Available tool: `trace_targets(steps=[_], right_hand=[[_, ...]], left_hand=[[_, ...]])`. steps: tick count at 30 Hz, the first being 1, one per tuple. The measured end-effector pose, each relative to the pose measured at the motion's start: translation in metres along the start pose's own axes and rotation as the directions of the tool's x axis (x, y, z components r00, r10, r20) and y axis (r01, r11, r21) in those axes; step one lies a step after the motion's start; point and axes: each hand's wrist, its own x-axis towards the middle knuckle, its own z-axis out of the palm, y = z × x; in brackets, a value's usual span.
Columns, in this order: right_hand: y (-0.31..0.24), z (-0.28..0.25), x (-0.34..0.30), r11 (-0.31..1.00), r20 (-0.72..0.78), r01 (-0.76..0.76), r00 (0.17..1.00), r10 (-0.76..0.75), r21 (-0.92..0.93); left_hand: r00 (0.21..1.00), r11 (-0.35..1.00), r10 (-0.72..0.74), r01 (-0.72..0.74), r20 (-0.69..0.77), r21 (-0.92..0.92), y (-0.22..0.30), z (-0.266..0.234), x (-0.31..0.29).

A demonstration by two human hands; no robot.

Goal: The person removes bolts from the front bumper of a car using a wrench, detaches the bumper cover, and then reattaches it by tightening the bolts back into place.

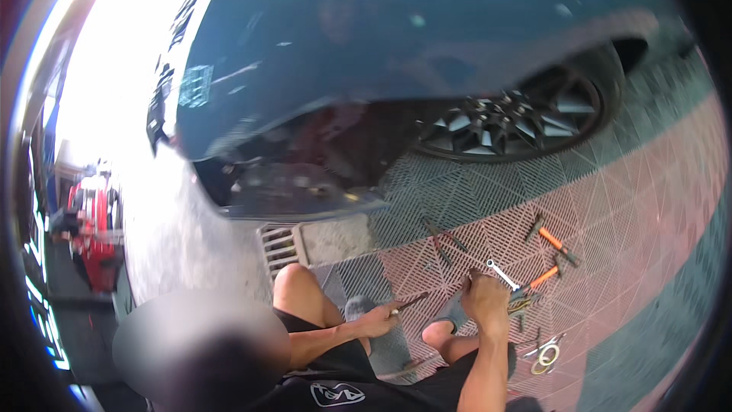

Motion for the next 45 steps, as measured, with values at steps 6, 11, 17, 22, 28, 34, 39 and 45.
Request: trace_targets(steps=[6, 11, 17, 22, 28, 34, 39, 45], right_hand=[[0.028, 0.074, -0.007, 0.685, 0.458, -0.304, 0.888, -0.049, 0.662], [-0.071, 0.004, -0.141, -0.056, 0.532, -0.539, 0.84, -0.107, 0.84], [-0.173, -0.131, -0.175, -0.076, 0.472, -0.491, 0.863, -0.181, 0.868], [-0.289, -0.207, -0.14, -0.095, 0.362, -0.417, 0.866, -0.346, 0.904], [-0.438, -0.229, -0.072, -0.174, 0.272, -0.319, 0.93, -0.248, 0.932], [-0.546, -0.214, 0.018, -0.285, 0.282, -0.291, 0.957, -0.074, 0.913], [-0.569, -0.208, 0.054, -0.318, 0.28, -0.222, 0.948, 0.15, 0.922], [-0.586, -0.199, 0.059, -0.336, 0.245, -0.147, 0.931, 0.269, 0.93]], left_hand=[[0.992, 0.911, 0.054, -0.096, -0.115, -0.401, 0.132, -0.001, -0.133], [0.997, 0.674, -0.012, -0.044, -0.07, -0.737, 0.196, -0.002, -0.224], [0.977, 0.563, -0.117, -0.082, -0.178, -0.823, 0.288, -0.063, -0.317], [0.854, 0.414, -0.19, -0.377, -0.484, -0.829, 0.314, -0.142, -0.345], [0.622, 0.696, -0.099, -0.514, -0.777, -0.501, 0.33, -0.295, -0.34], [0.628, 0.785, -0.11, -0.421, -0.771, -0.455, 0.34, -0.443, -0.302], [0.835, 0.676, -0.145, -0.309, -0.531, -0.67, 0.338, -0.499, -0.277], [0.904, 0.582, -0.113, -0.275, -0.411, -0.766, 0.315, -0.52, -0.264]])
